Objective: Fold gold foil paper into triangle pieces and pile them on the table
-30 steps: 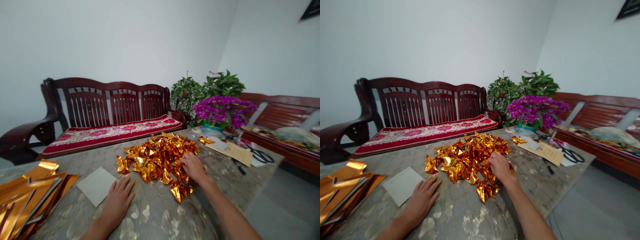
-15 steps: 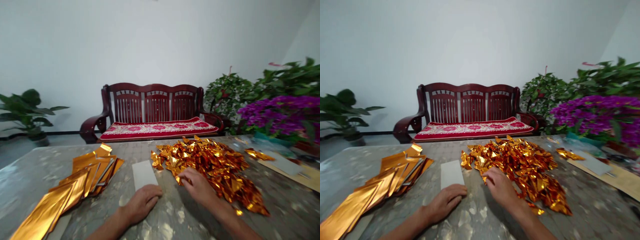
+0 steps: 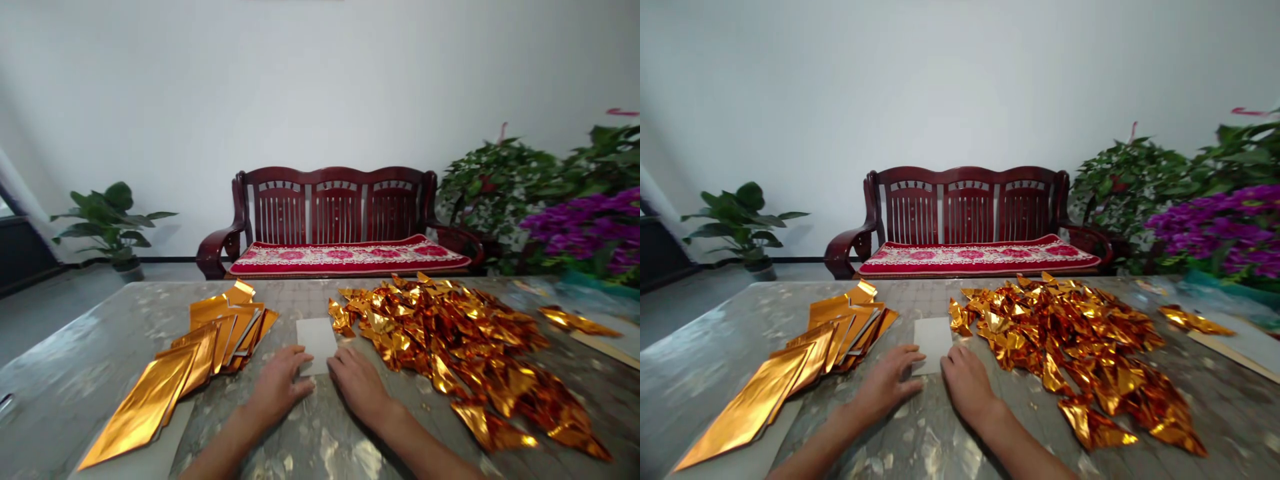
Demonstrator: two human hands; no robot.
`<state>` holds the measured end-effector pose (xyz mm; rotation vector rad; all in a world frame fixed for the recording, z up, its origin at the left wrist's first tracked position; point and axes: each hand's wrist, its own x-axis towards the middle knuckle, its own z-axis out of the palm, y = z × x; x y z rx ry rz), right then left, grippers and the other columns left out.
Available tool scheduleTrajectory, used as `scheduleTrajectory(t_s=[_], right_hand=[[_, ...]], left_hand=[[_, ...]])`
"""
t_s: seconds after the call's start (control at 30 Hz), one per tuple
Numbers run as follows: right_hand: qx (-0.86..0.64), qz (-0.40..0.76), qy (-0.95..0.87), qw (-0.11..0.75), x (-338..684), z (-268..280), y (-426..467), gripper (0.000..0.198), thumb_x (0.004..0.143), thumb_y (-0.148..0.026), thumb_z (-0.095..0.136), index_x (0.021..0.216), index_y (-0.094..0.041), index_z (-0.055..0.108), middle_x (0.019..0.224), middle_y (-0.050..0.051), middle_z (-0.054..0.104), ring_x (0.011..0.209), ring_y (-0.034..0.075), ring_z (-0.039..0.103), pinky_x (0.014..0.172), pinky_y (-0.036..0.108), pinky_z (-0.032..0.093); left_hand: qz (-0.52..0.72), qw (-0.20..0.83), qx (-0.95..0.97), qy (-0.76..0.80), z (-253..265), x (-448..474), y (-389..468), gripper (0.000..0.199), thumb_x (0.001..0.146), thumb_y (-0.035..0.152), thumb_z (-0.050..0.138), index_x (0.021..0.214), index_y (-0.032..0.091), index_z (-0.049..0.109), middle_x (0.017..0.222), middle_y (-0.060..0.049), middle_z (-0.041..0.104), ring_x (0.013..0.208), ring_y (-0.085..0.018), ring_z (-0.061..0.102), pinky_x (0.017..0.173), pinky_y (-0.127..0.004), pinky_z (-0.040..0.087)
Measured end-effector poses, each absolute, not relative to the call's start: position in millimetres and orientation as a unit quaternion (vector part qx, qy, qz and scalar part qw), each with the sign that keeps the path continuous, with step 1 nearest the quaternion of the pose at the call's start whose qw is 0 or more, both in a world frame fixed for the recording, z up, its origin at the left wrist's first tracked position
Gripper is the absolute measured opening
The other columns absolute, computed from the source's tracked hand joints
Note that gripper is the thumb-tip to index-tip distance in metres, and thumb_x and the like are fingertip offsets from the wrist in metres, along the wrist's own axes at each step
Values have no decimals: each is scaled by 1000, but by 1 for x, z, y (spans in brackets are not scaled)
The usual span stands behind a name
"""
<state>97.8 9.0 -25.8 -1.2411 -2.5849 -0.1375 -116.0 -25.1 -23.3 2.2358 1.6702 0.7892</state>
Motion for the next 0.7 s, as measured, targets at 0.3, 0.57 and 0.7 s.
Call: scheduleTrajectory(t_s=[0.3, 0.57, 0.7], right_hand=[[-406, -106, -892, 170, 99, -35, 23, 16, 93, -13, 56, 83, -18, 67, 87, 6, 66, 86, 22, 58, 72, 32, 40], [-395, 34, -883, 250, 108, -24, 13, 23, 86, -26, 68, 108, -22, 64, 104, 4, 66, 100, 23, 54, 87, 33, 40], [-404, 30, -881, 243, 109, -25, 18, 12, 94, -26, 60, 86, -21, 66, 91, 4, 65, 93, 21, 54, 82, 31, 39]], left_hand=[[188, 27, 814, 548, -29, -100, -23, 21, 92, 23, 58, 110, 24, 69, 111, -6, 70, 105, -24, 62, 93, -37, 47], [252, 59, 785, 563, -33, -103, -20, 25, 98, 26, 48, 95, 23, 72, 95, -5, 73, 95, -21, 65, 84, -31, 48], [275, 106, 769, 567, -30, -105, -19, 27, 97, 29, 48, 91, 23, 74, 94, -5, 73, 95, -21, 65, 85, -31, 48]])
